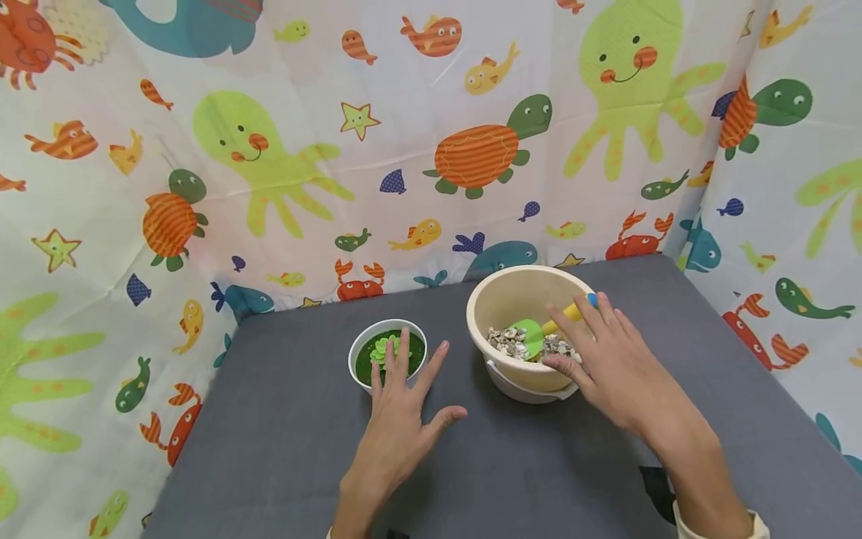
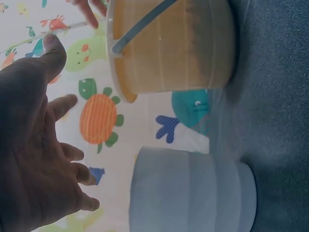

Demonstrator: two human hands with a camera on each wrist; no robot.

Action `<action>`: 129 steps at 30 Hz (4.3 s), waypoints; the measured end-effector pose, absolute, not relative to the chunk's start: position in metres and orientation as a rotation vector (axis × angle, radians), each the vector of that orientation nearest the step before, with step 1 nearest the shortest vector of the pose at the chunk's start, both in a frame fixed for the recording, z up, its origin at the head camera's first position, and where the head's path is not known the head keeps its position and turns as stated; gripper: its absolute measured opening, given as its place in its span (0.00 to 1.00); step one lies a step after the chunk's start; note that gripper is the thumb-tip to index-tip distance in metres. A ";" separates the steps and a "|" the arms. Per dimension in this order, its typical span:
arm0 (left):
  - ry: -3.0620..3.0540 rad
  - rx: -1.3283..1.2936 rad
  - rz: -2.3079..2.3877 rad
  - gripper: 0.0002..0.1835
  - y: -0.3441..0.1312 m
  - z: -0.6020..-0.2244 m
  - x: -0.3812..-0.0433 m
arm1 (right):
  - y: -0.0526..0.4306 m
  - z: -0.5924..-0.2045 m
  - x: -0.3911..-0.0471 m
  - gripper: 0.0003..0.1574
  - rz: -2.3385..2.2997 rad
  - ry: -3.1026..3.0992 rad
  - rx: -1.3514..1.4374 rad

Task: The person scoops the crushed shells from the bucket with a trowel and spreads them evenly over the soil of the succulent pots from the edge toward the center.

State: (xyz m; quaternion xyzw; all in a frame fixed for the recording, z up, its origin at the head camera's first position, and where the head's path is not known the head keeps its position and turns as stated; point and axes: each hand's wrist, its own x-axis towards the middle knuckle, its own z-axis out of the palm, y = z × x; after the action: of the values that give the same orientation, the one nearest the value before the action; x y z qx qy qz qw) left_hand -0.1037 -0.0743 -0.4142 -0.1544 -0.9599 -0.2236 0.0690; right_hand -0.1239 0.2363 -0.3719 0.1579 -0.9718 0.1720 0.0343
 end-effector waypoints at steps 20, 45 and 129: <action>-2.743 -0.566 -0.904 0.48 -0.040 -0.429 -0.145 | 0.237 -0.363 -0.193 0.30 0.344 -2.965 0.755; -2.769 -0.634 -0.962 0.58 0.005 -0.435 -0.166 | 0.225 -0.381 -0.207 0.10 0.054 -2.826 0.599; -2.604 -0.336 -1.002 0.46 -0.096 -0.407 -0.150 | 0.203 -0.314 -0.142 0.12 0.283 -2.469 0.528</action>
State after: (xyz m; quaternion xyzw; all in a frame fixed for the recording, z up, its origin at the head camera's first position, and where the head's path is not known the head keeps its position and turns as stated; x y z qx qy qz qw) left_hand -0.1500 -0.0960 -0.4070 -0.1180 -0.9140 -0.3515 0.1647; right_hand -0.1418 0.2027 -0.3138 0.1983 -0.9283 0.1065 0.2958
